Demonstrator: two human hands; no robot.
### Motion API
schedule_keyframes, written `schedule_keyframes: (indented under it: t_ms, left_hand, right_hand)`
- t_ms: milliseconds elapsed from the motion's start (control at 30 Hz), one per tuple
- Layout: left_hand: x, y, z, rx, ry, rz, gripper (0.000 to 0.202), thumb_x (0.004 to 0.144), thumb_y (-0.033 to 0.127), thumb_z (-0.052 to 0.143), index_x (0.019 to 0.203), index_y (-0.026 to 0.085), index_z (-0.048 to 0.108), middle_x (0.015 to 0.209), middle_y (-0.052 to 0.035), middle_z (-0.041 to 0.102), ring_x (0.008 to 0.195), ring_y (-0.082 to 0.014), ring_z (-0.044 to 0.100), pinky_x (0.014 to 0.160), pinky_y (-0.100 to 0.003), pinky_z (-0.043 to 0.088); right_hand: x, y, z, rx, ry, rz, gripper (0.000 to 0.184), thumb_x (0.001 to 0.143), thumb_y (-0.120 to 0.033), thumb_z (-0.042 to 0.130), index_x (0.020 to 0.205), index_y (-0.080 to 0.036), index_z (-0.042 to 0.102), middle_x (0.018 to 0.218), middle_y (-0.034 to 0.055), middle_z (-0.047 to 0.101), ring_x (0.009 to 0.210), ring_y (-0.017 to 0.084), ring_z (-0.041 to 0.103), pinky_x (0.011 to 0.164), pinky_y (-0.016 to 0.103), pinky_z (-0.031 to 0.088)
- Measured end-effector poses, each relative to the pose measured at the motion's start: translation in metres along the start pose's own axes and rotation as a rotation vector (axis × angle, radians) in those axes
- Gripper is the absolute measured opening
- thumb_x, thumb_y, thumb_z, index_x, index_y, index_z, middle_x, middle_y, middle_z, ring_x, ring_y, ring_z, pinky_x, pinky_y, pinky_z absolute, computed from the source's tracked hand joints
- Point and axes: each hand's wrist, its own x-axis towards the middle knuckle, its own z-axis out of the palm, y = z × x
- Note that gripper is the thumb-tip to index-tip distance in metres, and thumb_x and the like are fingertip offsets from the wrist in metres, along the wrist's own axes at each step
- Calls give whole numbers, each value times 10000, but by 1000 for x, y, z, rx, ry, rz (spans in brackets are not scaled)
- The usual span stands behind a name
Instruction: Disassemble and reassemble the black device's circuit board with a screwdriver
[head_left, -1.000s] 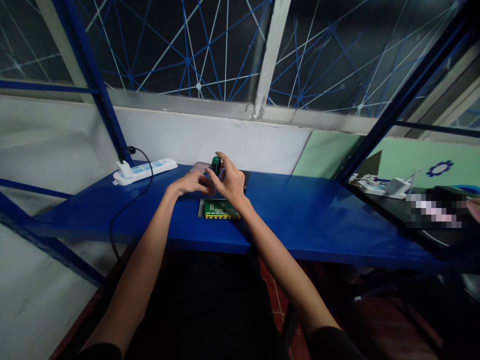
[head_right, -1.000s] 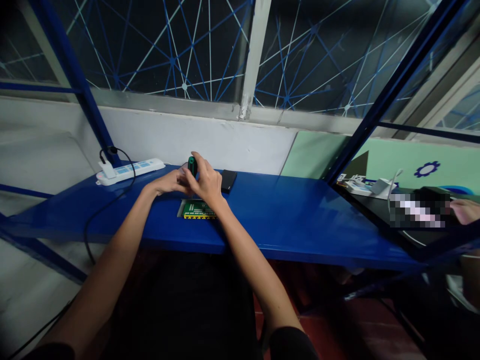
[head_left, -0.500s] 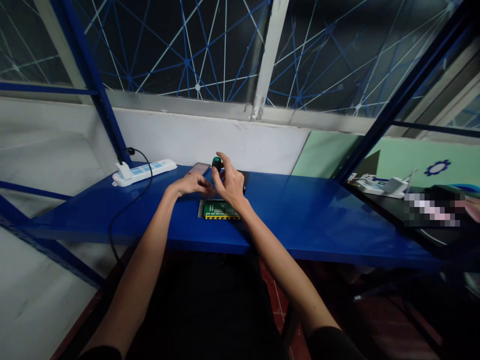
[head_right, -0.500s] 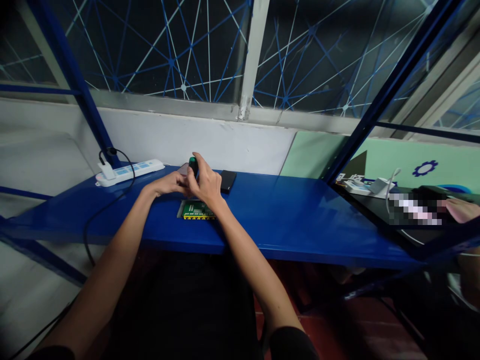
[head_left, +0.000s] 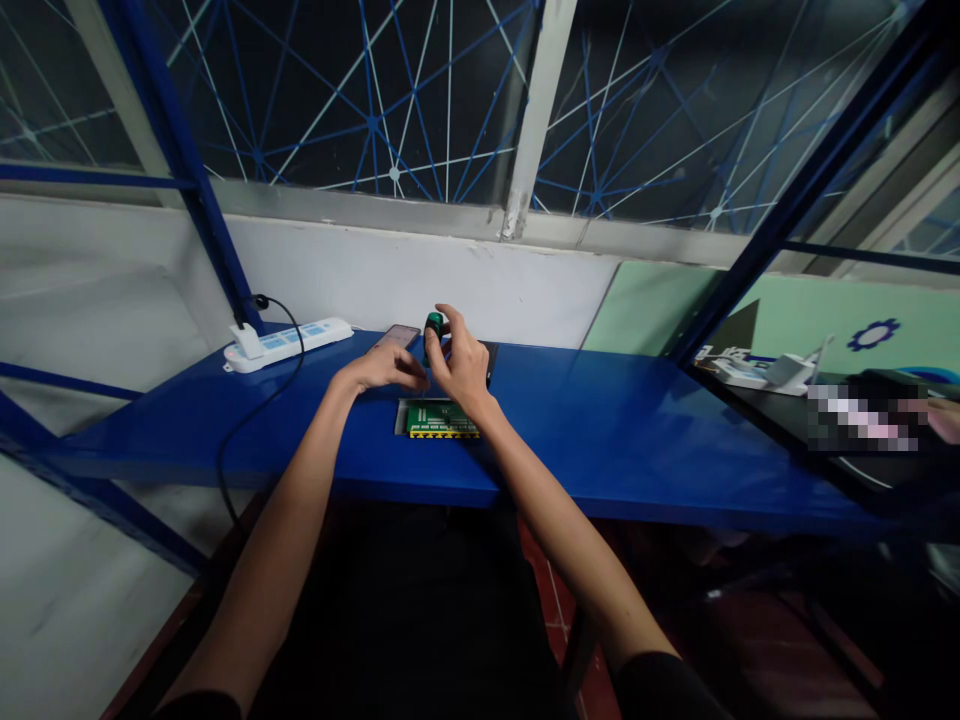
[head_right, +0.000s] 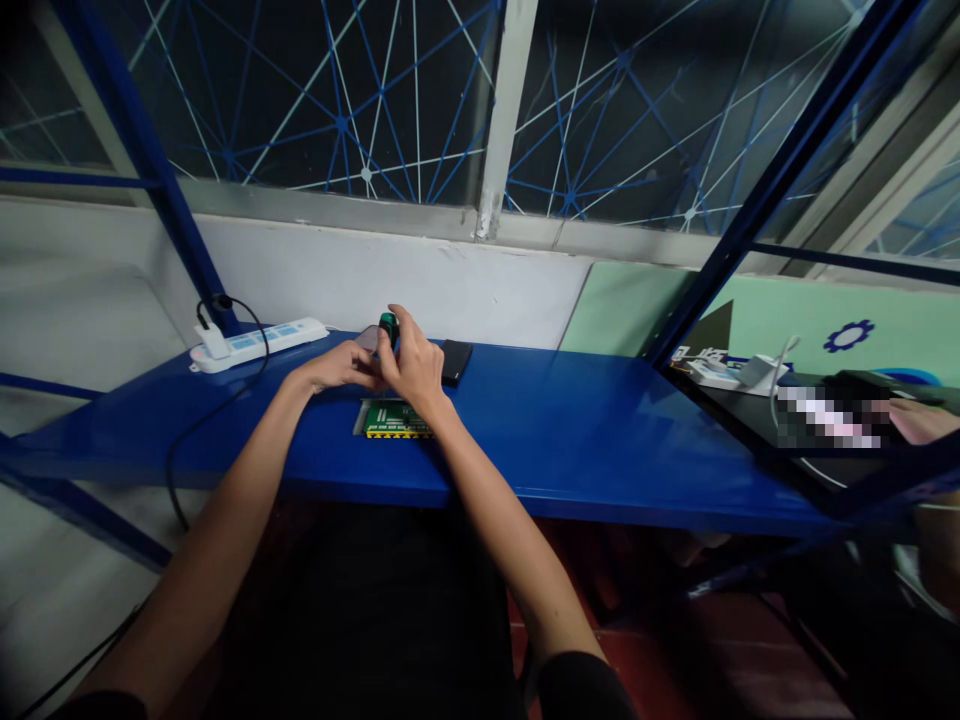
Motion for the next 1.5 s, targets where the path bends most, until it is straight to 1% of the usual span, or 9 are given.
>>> schedule_keyframes:
  t_ms: [167,300,400,533,767,900,1067,1267,1500]
  left_hand:
    - [1,0,0,10,-8,29,211,637,280,787,782,130,763,760,-77,746,726,-188,664,712,-278,503]
    - [0,-1,0,14,-28,7,207,646,277,782,775,118,754,769,-94,745,730,-191,662,706,-281,505]
    - [0,-2,1,-35,-47,6,193,655,254,773,788,118,743,786,-100,744,744,-197,672,709,-294,517]
    - [1,-1,3,-91,-47,8,211,616,223,783,792,122,727,787,-85,744,753,-192,678,720,-297,525]
    - [2,0,2,-80,-22,-4,177,594,156,755,762,115,716,727,-62,724,742,-200,674,736,-298,514]
    - [0,3,3,-98,-22,-24,204,591,189,772,766,106,708,735,-66,724,755,-210,675,754,-311,518]
    - [-1,7,4,-88,18,-21,220,568,185,787,765,113,719,758,-65,733,756,-197,674,785,-329,524]
    - [-1,5,3,-81,-10,-9,203,579,197,775,766,129,731,769,-60,742,756,-184,670,781,-305,522]
    - [0,2,2,-68,5,12,217,599,233,796,780,128,735,800,-77,752,789,-193,679,791,-296,528]
  right_hand:
    - [0,-1,0,11,8,-6,425,991,-392,350,1333,-167,464,991,94,720,674,156,646,588,280,437]
    - [0,-2,-1,-3,5,-6,429,991,-404,348,1329,-171,473,917,84,721,651,160,630,589,290,428]
    - [0,-2,-1,18,13,-7,438,987,-419,352,1327,-175,481,871,74,714,640,162,621,593,295,430]
    - [-1,-1,0,20,-8,-24,451,983,-430,351,1344,-180,458,888,71,712,668,166,627,599,295,434]
    - [-1,1,1,38,-28,-39,471,975,-436,364,1369,-185,423,882,67,701,693,177,638,599,302,446]
    - [-1,0,1,27,-33,-34,472,973,-439,364,1367,-183,415,888,68,702,695,179,642,596,304,448]
    - [-1,-1,0,29,-29,-36,470,978,-447,354,1361,-182,419,917,73,708,706,177,647,605,303,446]
    - [-1,0,0,26,-46,-22,477,980,-447,353,1376,-185,408,1013,88,707,730,174,652,621,298,457]
    - [-1,-1,-2,-17,-68,-26,474,997,-408,324,1405,-176,391,970,94,709,702,175,642,618,300,450]
